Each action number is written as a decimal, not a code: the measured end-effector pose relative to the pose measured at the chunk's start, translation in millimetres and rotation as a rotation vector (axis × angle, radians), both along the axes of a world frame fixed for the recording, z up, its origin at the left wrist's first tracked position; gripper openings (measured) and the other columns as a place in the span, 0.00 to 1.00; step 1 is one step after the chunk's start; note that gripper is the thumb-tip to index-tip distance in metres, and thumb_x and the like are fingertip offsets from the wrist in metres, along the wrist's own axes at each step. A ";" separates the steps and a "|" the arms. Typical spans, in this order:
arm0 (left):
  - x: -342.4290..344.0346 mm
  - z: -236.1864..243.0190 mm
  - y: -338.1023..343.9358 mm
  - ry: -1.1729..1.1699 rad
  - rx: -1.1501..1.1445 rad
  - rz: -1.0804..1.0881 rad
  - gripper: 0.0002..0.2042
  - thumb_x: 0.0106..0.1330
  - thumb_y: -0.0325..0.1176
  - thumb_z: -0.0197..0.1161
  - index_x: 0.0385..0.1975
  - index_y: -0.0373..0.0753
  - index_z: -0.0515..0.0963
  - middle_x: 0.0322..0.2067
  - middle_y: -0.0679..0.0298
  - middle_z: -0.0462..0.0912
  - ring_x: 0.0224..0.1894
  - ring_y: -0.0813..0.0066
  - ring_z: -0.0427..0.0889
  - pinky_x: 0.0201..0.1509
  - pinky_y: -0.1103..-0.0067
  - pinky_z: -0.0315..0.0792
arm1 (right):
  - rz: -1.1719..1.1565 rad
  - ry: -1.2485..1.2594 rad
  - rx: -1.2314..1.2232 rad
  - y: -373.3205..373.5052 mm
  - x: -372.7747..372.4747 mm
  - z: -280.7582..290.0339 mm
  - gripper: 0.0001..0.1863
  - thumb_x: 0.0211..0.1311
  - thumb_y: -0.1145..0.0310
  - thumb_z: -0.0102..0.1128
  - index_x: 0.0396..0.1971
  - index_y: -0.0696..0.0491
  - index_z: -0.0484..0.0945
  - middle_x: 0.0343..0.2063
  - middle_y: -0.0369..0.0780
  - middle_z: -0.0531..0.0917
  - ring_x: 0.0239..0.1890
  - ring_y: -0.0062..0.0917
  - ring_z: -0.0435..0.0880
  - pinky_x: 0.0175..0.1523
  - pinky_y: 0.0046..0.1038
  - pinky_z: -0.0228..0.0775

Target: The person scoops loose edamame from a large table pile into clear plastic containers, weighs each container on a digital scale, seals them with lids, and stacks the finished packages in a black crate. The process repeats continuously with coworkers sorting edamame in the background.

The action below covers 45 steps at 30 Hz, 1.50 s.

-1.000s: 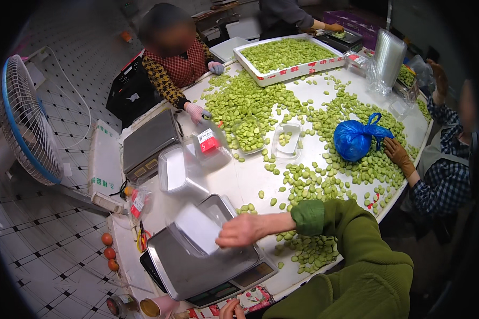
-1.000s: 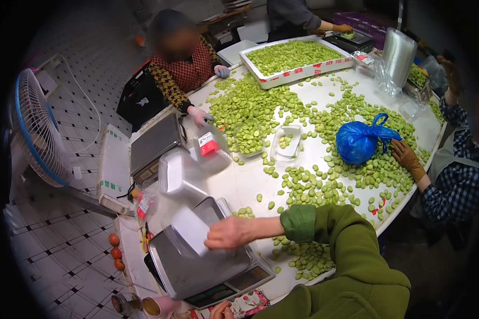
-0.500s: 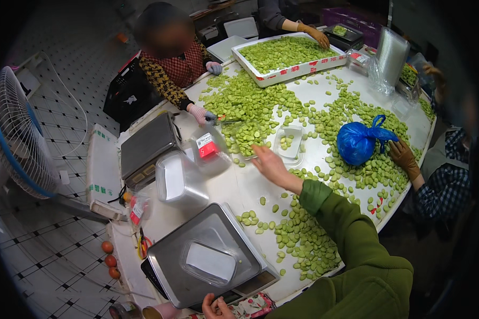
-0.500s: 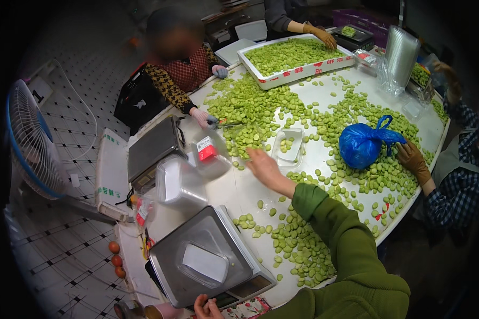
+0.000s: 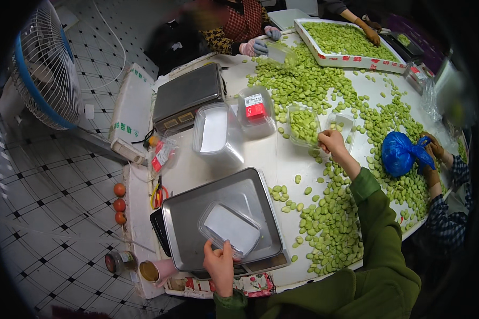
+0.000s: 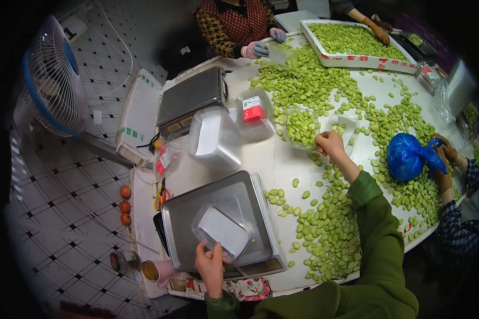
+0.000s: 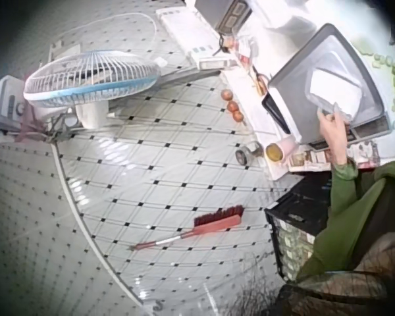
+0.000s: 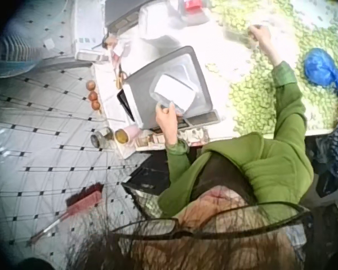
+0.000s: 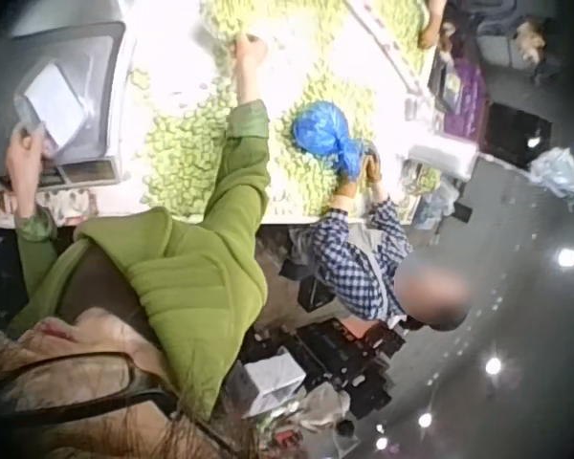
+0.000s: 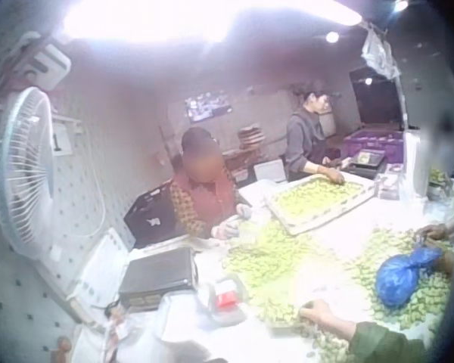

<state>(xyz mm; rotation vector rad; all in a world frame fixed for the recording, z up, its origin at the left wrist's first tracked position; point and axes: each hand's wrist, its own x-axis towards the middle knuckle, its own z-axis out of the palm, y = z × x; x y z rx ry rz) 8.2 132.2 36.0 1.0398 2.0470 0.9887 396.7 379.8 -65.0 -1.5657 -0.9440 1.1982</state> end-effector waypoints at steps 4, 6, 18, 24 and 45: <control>-0.9 1.6 6.5 -0.156 0.043 -0.018 0.19 0.68 0.26 0.56 0.55 0.24 0.65 0.20 0.60 0.82 0.15 0.82 0.75 0.13 0.85 0.60 | 0.216 0.003 0.031 -58.9 -15.8 63.4 0.13 0.57 0.73 0.54 0.39 0.65 0.79 0.16 0.36 0.78 0.11 0.14 0.72 0.14 0.18 0.59; 3.2 16.6 6.4 -0.250 0.075 0.019 0.18 0.67 0.25 0.55 0.55 0.25 0.66 0.20 0.59 0.81 0.16 0.80 0.76 0.13 0.85 0.61 | 0.372 -0.053 -0.013 -82.7 -31.8 98.7 0.18 0.55 0.74 0.53 0.45 0.64 0.79 0.16 0.36 0.80 0.11 0.14 0.74 0.14 0.17 0.62; 22.5 64.0 -64.4 -0.364 0.114 -0.138 0.25 0.68 0.26 0.53 0.65 0.35 0.58 0.23 0.58 0.79 0.14 0.75 0.76 0.13 0.81 0.69 | 0.979 -0.062 0.302 -132.1 -156.5 91.9 0.17 0.59 0.65 0.62 0.41 0.63 0.80 0.18 0.43 0.83 0.17 0.23 0.85 0.23 0.23 0.75; 93.5 69.0 -52.5 -0.543 -0.019 -0.299 0.22 0.66 0.19 0.56 0.61 0.27 0.64 0.21 0.64 0.78 0.20 0.83 0.76 0.23 0.83 0.73 | 0.353 -0.227 0.326 -157.7 -69.8 60.9 0.14 0.61 0.63 0.66 0.41 0.57 0.84 0.32 0.43 0.87 0.32 0.26 0.87 0.37 0.25 0.78; 175.6 -88.4 6.0 -0.409 0.168 -0.516 0.27 0.68 0.40 0.60 0.62 0.29 0.65 0.50 0.46 0.78 0.50 0.59 0.82 0.52 0.69 0.75 | 0.250 -0.518 0.530 -236.7 -58.2 85.2 0.16 0.65 0.74 0.59 0.52 0.56 0.79 0.44 0.41 0.82 0.45 0.27 0.81 0.48 0.27 0.74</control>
